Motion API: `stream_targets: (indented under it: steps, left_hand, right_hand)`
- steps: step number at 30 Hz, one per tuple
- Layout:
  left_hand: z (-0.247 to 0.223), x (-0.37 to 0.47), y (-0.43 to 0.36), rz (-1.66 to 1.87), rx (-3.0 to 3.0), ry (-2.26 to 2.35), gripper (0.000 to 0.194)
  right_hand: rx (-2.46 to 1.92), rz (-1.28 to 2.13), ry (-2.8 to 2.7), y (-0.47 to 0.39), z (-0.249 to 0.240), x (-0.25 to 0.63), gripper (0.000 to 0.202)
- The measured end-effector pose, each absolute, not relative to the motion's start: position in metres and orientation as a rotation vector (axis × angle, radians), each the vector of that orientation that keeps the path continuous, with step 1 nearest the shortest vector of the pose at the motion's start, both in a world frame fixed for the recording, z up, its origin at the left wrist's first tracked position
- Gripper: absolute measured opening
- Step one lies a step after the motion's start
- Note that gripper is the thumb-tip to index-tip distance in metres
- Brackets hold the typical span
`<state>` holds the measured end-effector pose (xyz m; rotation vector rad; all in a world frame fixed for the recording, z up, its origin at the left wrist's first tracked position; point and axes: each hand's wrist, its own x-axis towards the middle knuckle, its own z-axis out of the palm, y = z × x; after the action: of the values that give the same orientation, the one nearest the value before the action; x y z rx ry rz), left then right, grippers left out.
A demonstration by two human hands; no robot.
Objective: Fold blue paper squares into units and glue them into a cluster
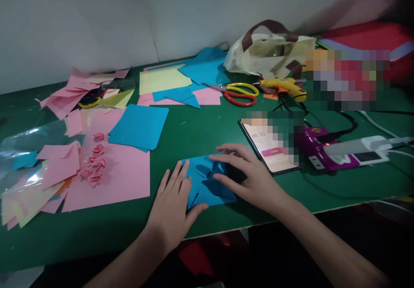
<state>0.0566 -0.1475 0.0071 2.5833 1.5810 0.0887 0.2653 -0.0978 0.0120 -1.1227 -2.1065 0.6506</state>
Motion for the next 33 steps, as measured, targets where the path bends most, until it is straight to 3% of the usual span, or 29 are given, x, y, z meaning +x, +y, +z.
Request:
stream_targets:
  steps: [5, 12, 15, 20, 29, 33]
  left_hand:
    - [0.018, 0.048, -0.140, -0.025, 2.585, 1.552, 0.043]
    - [0.018, 0.045, -0.141, -0.007, 2.592, 1.657, 0.049]
    - [0.010, 0.047, -0.144, 0.003, 2.615, 1.677, 0.054]
    - [0.003, 0.048, -0.146, 0.019, 2.660, 1.633, 0.046]
    - [0.010, 0.047, -0.147, 0.116, 2.661, 1.571, 0.043]
    - [0.011, 0.048, -0.148, 0.159, 2.663, 1.601, 0.041]
  right_hand:
    - [-1.228, 0.669, -2.251, -0.094, 0.004, 0.257, 0.040]
    - [-1.190, 0.822, -2.235, -0.099, 0.010, 0.243, 0.041]
    - [-1.137, 0.721, -2.288, -0.099, 0.007, 0.241, 0.037]
    - [-1.013, 0.552, -2.271, -0.100, 0.000, 0.238, 0.023]
    - [-1.384, 0.834, -1.801, -0.099, 0.001, 0.241, 0.013]
    - [-1.409, 0.748, -1.831, -0.098, 0.000, 0.245, 0.016]
